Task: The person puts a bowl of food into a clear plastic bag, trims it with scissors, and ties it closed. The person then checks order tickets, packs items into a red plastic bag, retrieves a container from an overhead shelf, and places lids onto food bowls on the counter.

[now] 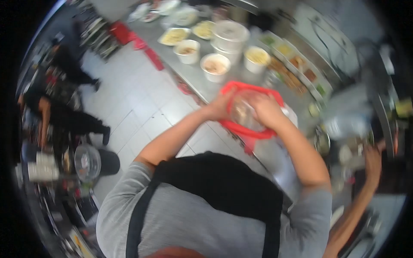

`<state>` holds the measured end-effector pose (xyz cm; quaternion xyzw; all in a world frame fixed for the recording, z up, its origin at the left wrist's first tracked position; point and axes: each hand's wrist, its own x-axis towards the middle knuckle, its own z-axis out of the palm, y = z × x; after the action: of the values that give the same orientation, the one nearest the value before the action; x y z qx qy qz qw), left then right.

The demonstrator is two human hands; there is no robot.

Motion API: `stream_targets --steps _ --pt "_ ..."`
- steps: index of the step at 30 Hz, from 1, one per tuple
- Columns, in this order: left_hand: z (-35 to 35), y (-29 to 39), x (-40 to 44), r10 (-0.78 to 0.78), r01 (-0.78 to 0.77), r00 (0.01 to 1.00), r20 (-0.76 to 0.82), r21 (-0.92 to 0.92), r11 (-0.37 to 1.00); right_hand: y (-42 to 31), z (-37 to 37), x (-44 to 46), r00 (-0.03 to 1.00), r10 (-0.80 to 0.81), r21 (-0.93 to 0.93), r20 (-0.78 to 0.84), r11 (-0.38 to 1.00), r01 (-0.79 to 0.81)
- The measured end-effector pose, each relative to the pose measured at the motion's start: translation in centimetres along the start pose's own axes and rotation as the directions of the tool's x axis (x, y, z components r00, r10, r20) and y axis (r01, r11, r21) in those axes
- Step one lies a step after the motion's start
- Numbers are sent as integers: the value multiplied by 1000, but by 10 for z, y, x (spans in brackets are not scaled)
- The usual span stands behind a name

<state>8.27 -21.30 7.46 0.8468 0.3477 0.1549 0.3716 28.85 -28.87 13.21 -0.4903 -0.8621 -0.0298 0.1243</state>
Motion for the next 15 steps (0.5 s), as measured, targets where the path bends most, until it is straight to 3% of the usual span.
stream_targets --steps 1,3,4,6,7,10,12,15 --pt "3 -7 1 29 -30 996 -81 -18 999 5 -11 10 982 41 29 185 998 -48" --pt "-10 -3 0 20 -16 997 -68 59 998 17 -51 37 916 67 321 396 924 -206" --pt "-13 2 -6 1 0 998 -63 16 1000 27 -53 46 980 90 476 175 864 -164" --pt "-27 25 -27 -92 94 995 23 -94 991 72 -42 67 983 184 470 20 866 -172" --pt "-34 43 -37 -164 180 980 108 -152 972 106 -24 72 972 226 401 67 886 -234" --pt "-17 50 -57 -167 176 983 79 -123 977 147 24 65 912 355 -115 206 934 -338" --pt "20 16 -53 -42 34 996 -73 -105 994 169 52 57 862 384 -100 331 922 -373" --pt "29 5 -50 61 -79 979 -194 -86 993 179 73 48 863 429 -121 267 904 -411"
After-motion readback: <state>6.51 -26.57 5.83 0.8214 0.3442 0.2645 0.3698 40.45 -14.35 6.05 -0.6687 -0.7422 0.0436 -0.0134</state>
